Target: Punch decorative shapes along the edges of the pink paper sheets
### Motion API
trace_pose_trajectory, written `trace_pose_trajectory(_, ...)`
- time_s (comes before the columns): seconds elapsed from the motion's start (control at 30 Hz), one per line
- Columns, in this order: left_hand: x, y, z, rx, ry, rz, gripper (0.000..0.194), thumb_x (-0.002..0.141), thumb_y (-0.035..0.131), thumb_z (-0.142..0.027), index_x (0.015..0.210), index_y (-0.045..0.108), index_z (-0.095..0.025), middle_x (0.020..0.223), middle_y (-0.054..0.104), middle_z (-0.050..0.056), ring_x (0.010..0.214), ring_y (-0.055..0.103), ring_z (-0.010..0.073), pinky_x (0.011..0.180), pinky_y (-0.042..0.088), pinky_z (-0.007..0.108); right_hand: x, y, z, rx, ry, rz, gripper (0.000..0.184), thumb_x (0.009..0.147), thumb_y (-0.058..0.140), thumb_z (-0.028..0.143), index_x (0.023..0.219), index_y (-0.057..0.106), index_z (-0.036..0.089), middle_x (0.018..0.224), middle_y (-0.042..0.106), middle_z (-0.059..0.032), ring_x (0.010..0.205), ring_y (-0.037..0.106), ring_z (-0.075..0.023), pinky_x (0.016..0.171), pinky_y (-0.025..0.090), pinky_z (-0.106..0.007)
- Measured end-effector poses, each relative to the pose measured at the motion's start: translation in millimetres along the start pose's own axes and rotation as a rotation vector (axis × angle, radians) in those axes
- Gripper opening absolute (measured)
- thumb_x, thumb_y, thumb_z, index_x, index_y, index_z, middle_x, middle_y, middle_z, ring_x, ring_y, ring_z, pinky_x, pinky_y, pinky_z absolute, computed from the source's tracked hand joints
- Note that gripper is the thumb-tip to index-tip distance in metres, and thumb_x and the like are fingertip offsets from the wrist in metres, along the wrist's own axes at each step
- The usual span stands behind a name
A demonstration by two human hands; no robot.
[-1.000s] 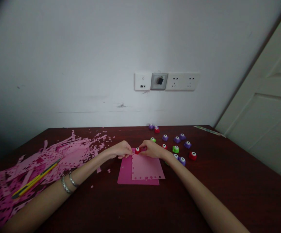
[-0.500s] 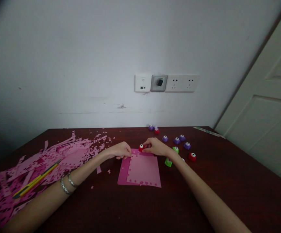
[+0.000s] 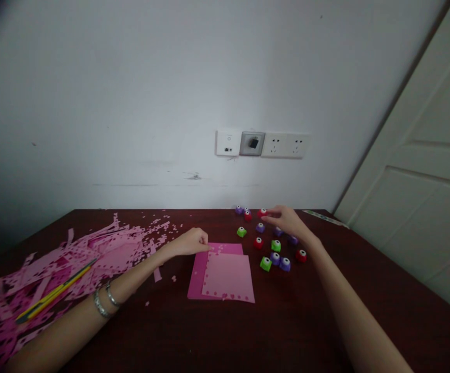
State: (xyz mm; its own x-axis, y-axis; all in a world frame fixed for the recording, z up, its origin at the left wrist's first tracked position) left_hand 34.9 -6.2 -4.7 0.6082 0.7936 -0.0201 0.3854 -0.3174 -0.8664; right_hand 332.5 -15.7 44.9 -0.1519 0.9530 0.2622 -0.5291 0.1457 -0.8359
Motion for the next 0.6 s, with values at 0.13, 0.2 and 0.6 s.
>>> trace_pose_trajectory(0.13, 2, -7.2, 8, -0.035, 0.011, -0.033, 0.020, 0.068, 0.055, -0.030, 0.058, 0.060, -0.014, 0.053, 0.054, -0.001, 0.053, 0.047, 0.0095, 0.049, 0.031, 0.020, -17, -25, -61, -0.060, 0.257, -0.132, 0.042, 0.072, 0.054, 0.049, 0.095, 0.071, 0.018, 0.088, 0.071, -0.0075, 0.083, 0.062, -0.0270, 0.073, 0.045, -0.033)
trace_pose_trajectory(0.2, 3, -9.1, 10, -0.062, 0.008, -0.033, 0.021, 0.068, 0.056, -0.031, 0.057, 0.060, -0.014, 0.053, 0.054, -0.001, 0.053, 0.047, 0.0096, 0.050, 0.031, 0.020, -27, -30, -94, -0.105, 0.361, -0.168, 0.043, 0.068, 0.057, 0.050, 0.094, 0.071, 0.018, 0.092, 0.070, -0.0081, 0.086, 0.062, -0.0297, 0.074, 0.046, -0.036)
trace_pose_trajectory(0.6, 3, -6.6, 9, -0.147, 0.018, -0.004, 0.019, 0.068, 0.057, -0.029, 0.056, 0.057, -0.014, 0.052, 0.052, -0.002, 0.053, 0.047, 0.0086, 0.050, 0.031, 0.019, -55, -12, -162, 0.083, 0.418, -0.005, 0.034, 0.063, 0.064, 0.046, 0.086, 0.073, 0.023, 0.097, 0.070, -0.0052, 0.094, 0.062, -0.0290, 0.085, 0.045, -0.033)
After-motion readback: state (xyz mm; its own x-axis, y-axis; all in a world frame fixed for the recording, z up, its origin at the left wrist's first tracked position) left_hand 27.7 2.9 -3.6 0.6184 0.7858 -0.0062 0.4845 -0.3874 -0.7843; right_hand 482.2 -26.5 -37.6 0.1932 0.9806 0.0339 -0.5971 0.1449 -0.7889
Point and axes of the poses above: each hand's wrist, its own x-axis towards the middle knuckle, its own y-axis out of the palm, z = x × y, the point moved 3 cm from there along x, towards the middle knuckle
